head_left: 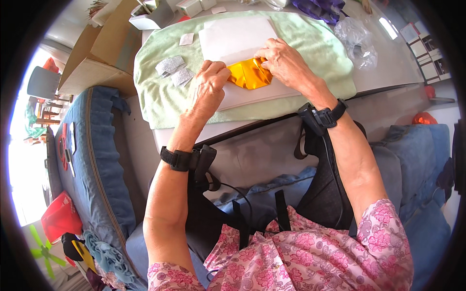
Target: The person folds a yellow sheet of paper into a triangular shape on a table covered with a light green cloth. They smooth the creases and adjust the folds by hand.
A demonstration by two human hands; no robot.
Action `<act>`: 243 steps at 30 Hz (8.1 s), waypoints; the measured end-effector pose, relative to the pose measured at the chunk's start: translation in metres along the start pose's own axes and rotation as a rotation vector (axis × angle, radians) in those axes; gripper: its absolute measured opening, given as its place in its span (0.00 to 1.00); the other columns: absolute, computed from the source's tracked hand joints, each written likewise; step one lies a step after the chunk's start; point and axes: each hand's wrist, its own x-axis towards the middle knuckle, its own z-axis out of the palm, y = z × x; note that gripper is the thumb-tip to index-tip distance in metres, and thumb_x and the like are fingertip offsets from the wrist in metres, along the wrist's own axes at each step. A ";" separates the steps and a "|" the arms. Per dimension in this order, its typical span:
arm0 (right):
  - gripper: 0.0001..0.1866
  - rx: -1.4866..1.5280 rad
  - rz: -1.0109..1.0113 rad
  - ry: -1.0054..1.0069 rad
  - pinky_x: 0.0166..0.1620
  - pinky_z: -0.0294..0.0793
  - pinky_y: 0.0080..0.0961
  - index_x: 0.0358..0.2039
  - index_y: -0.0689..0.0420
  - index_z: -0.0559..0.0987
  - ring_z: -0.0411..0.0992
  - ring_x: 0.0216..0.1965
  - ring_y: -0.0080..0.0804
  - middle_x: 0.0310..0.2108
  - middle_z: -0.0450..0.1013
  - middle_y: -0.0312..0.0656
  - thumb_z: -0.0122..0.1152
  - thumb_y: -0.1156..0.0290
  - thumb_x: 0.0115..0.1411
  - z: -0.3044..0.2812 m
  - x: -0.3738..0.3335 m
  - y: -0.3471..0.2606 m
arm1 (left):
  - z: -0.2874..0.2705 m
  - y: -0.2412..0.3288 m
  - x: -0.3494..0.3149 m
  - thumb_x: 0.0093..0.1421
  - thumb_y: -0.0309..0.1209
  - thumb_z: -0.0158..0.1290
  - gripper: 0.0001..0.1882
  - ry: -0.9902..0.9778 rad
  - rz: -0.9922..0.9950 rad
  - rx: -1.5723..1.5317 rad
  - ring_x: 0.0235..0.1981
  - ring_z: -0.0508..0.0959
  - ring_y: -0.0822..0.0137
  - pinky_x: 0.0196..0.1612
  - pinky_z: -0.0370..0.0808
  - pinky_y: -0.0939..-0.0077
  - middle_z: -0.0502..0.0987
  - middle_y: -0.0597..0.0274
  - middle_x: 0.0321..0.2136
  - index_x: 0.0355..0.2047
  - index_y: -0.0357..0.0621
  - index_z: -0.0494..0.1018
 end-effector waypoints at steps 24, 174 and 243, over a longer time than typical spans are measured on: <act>0.04 0.328 0.121 -0.009 0.38 0.76 0.30 0.29 0.63 0.78 0.76 0.33 0.37 0.29 0.76 0.43 0.60 0.83 0.51 0.003 0.011 0.009 | 0.007 0.002 0.018 0.47 0.17 0.58 0.07 -0.036 -0.307 -0.238 0.34 0.78 0.57 0.42 0.75 0.68 0.78 0.56 0.27 0.29 0.37 0.80; 0.53 0.086 0.076 -0.018 0.72 0.40 0.39 0.66 0.70 0.55 0.43 0.72 0.46 0.69 0.49 0.55 0.34 0.29 0.62 0.032 -0.031 0.020 | 0.008 0.046 -0.017 0.68 0.48 0.39 0.37 -0.265 -0.372 0.192 0.68 0.51 0.40 0.70 0.43 0.52 0.54 0.30 0.65 0.63 0.22 0.53; 0.42 1.517 0.627 -0.025 0.37 0.82 0.34 0.46 0.69 0.72 0.80 0.37 0.45 0.35 0.77 0.54 0.39 0.34 0.65 -0.044 -0.018 0.018 | -0.042 0.017 0.006 0.58 0.30 0.56 0.11 -0.050 -1.027 -0.971 0.21 0.71 0.73 0.28 0.67 0.80 0.78 0.58 0.22 0.28 0.31 0.78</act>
